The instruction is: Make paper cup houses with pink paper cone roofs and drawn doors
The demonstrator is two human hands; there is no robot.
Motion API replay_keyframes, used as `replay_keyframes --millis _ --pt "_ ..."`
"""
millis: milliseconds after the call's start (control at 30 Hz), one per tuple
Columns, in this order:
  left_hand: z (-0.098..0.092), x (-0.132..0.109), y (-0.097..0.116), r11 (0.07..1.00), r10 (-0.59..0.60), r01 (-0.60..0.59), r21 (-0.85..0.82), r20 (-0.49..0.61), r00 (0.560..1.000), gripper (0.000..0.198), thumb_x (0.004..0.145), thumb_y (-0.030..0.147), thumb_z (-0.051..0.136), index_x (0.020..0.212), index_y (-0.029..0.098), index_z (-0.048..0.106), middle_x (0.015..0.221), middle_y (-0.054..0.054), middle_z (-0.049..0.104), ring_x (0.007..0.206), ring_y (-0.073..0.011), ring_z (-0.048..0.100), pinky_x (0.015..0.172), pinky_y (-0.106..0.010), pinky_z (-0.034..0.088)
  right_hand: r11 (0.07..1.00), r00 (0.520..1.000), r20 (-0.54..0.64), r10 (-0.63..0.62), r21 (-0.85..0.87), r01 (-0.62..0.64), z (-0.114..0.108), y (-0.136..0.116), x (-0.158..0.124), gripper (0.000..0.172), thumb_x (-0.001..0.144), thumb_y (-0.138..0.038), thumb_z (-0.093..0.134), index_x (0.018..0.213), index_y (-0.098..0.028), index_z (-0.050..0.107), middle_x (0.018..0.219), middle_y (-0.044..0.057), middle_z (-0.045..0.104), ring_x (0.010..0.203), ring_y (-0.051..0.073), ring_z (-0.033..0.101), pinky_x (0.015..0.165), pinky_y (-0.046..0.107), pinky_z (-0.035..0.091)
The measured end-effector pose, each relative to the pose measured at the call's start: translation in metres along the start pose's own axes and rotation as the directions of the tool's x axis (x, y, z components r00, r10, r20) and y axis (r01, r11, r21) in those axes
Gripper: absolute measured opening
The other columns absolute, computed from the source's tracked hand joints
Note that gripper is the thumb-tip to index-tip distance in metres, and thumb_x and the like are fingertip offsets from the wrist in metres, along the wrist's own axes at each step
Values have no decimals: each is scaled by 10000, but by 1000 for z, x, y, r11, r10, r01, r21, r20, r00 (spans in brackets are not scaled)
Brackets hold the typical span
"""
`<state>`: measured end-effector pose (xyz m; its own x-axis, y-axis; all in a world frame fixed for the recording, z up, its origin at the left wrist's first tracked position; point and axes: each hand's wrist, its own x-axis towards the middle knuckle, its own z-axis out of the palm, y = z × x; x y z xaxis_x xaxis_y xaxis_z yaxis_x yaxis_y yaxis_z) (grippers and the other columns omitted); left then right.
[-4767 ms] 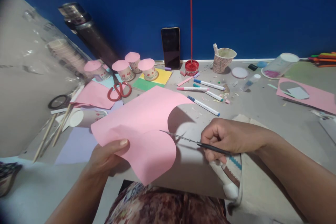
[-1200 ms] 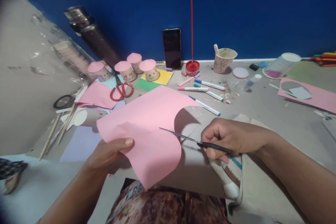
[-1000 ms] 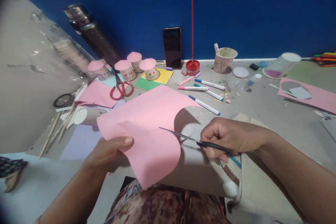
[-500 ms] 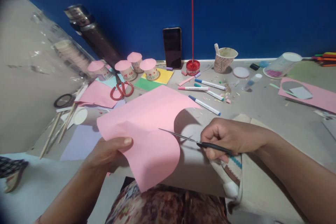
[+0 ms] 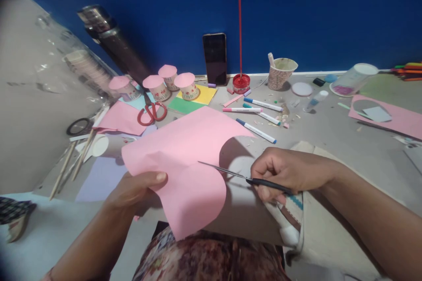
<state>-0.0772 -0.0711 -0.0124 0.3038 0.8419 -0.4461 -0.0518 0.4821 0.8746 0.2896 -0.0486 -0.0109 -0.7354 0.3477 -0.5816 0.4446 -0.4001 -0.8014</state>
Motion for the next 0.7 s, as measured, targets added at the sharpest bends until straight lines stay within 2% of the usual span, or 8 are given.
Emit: replay_keyframes --millis 200,333,400,700 --pt "3 -3 1 1000 18 -18 8 -48 999 313 647 419 922 819 187 804 774 -54 797 820 -284 748 813 -371 609 999 999 11 -42 10 42 -3 8 2 470 824 -571 843 846 -116 725 591 -4 644 455 42 411 404 147 276" --pt "7 -6 1 1000 26 -26 0 -35 999 269 666 390 909 779 175 794 655 -50 752 835 -304 751 815 -377 611 998 999 20 -46 34 46 -2 7 1 567 801 -667 819 843 -110 723 575 -4 628 441 39 402 391 138 272" --pt "8 -6 1 999 42 -43 -15 -53 998 262 686 376 896 814 168 801 668 -51 758 834 -300 752 802 -369 608 998 998 30 -46 34 45 -2 5 1 603 783 -707 812 836 -114 718 570 -8 621 438 37 395 389 135 265" --pt "8 -6 5 999 38 -38 -6 -50 998 277 649 372 923 747 162 771 694 -46 757 697 -231 691 704 -328 578 999 999 37 -38 31 37 1 1 3 593 772 -698 822 814 -116 717 547 -14 614 404 38 396 358 135 270"
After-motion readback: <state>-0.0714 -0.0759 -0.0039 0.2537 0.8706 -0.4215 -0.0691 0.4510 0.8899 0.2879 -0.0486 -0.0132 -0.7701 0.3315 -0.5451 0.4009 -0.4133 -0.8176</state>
